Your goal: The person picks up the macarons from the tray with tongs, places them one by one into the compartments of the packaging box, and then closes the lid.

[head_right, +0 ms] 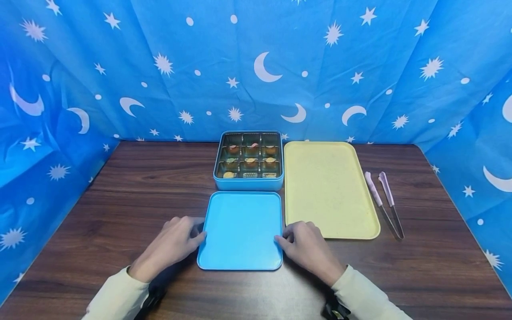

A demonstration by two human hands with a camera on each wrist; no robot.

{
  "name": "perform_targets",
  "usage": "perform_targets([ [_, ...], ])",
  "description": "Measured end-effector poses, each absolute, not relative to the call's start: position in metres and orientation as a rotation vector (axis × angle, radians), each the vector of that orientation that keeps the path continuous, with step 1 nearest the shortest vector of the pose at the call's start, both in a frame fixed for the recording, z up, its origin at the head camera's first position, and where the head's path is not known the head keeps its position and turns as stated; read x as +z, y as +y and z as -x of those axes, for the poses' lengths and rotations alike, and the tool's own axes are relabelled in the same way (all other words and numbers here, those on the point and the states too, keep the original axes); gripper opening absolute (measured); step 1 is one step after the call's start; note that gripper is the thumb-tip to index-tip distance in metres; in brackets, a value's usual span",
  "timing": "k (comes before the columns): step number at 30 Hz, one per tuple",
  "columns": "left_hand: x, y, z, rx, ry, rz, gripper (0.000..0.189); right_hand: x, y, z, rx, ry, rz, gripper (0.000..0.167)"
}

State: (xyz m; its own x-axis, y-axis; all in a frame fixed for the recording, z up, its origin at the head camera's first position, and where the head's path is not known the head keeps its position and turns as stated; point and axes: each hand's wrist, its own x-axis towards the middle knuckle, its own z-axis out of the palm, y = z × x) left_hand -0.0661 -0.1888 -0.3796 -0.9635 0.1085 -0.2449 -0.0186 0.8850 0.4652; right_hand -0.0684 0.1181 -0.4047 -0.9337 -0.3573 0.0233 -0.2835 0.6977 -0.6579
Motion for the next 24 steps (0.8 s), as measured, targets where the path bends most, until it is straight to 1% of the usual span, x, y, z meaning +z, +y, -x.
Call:
perform_targets([
  [11,-0.375,-0.191,0.053,0.664,2.851,-0.080,0.041,-0.409,0.109,0.069,-1.085,2.864,0.390,0.012],
  [18,-0.363,-0.188,0.048,0.684,2.998,-0.160,0.027,-0.398,0.112,0.071,-1.174,2.905,0.382,0.007],
  [24,-0.350,-0.182,0.049,0.743,3.177,-0.295,0.040,-0.376,0.119,0.078,-1.252,3.004,0.441,0.004],
])
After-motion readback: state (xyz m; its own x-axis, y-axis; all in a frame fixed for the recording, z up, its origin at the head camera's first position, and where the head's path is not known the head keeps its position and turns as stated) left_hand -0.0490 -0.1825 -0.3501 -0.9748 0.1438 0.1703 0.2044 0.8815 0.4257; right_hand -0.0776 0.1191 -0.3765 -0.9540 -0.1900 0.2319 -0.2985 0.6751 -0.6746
